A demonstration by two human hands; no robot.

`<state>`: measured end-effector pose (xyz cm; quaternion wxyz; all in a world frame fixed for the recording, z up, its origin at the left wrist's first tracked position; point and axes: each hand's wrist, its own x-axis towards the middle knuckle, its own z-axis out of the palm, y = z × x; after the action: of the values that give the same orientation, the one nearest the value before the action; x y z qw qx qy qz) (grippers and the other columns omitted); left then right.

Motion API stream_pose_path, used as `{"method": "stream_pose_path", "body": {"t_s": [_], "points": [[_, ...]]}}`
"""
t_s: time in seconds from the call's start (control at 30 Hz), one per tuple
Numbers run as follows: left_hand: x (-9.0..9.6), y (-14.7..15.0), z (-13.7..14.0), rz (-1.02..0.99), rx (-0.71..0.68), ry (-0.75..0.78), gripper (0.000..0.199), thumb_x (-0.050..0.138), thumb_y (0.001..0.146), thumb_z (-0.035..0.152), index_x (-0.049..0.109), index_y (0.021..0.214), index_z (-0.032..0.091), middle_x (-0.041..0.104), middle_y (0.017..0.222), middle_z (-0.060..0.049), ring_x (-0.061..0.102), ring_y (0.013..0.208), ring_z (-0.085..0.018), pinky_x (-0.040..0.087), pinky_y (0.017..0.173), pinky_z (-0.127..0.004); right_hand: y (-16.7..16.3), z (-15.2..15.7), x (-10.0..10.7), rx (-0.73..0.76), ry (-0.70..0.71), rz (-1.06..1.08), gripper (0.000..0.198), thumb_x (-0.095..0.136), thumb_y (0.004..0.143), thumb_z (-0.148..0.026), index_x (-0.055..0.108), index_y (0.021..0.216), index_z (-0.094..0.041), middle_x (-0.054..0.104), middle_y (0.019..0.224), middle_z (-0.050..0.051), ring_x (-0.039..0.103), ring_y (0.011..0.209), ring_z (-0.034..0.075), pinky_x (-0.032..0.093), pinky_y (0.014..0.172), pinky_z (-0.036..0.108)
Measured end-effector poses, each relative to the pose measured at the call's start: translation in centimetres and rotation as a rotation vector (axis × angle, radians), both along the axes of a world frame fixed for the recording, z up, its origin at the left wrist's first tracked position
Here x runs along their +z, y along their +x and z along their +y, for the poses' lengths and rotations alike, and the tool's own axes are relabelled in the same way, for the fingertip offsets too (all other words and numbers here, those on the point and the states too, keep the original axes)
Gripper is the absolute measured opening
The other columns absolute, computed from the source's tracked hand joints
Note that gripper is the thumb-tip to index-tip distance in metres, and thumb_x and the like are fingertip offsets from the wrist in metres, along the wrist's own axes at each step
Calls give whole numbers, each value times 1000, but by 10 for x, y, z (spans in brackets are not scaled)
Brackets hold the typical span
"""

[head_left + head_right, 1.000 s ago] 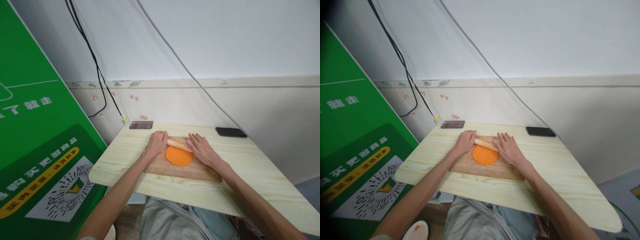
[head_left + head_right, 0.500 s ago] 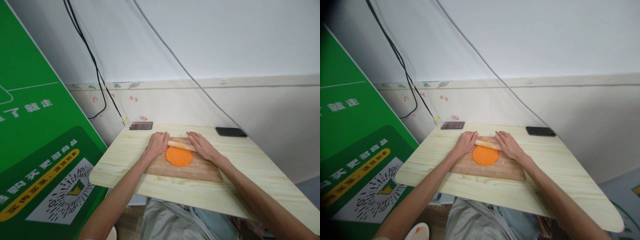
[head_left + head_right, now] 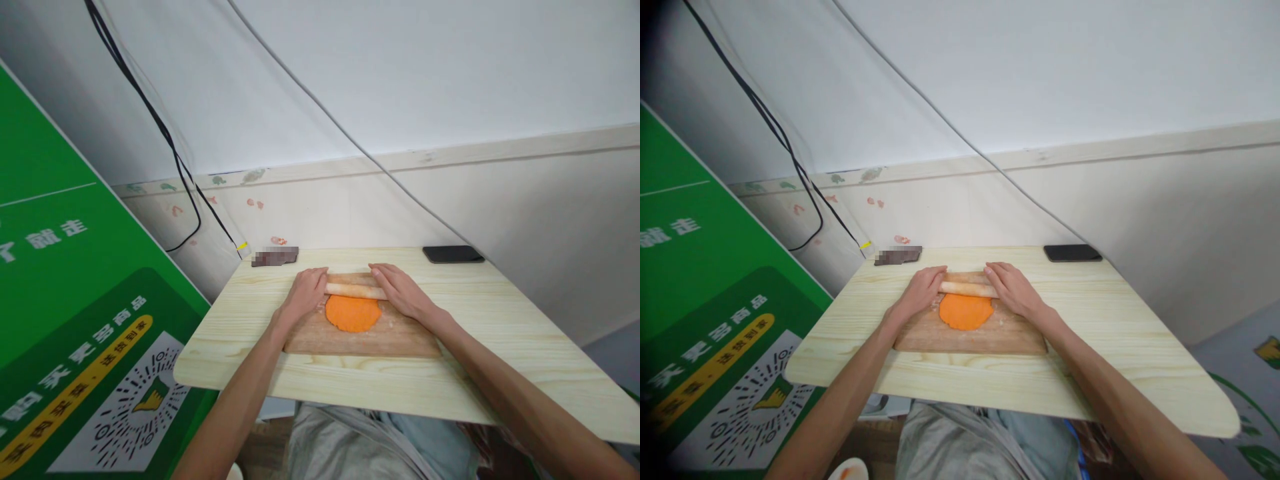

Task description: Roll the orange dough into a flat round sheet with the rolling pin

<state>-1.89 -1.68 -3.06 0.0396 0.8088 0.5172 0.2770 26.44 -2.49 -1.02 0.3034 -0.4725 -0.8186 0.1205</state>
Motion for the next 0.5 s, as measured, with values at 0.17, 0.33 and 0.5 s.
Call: {"method": "stream_pose_path", "body": {"t_s": [0.17,0.33,0.5], "points": [[-1,-2,-1,-112,-10,-31,48,43,95,7,74,131,16,77,135,-10,71,126,-22,51,116,-36,1,0,-3,5,13,2,65,24,112,-56,71,140,-19,73,142,14,66,134,32,47,121,51],[2,-3,0,-124,-11,-79,51,47,86,2,77,124,19,79,130,-7,72,123,-22,52,114,-36,5,0,-8,48,50,-86,62,24,112,-49,62,152,-19,68,148,15,62,138,33,47,120,55],[-1,0,0,-88,84,-51,39,48,96,10,78,120,19,80,127,-9,73,118,-24,53,111,-38,5,0,-9,61,39,-109,62,26,111,-47,57,156,-18,67,149,17,62,138,34,47,119,56]]}}
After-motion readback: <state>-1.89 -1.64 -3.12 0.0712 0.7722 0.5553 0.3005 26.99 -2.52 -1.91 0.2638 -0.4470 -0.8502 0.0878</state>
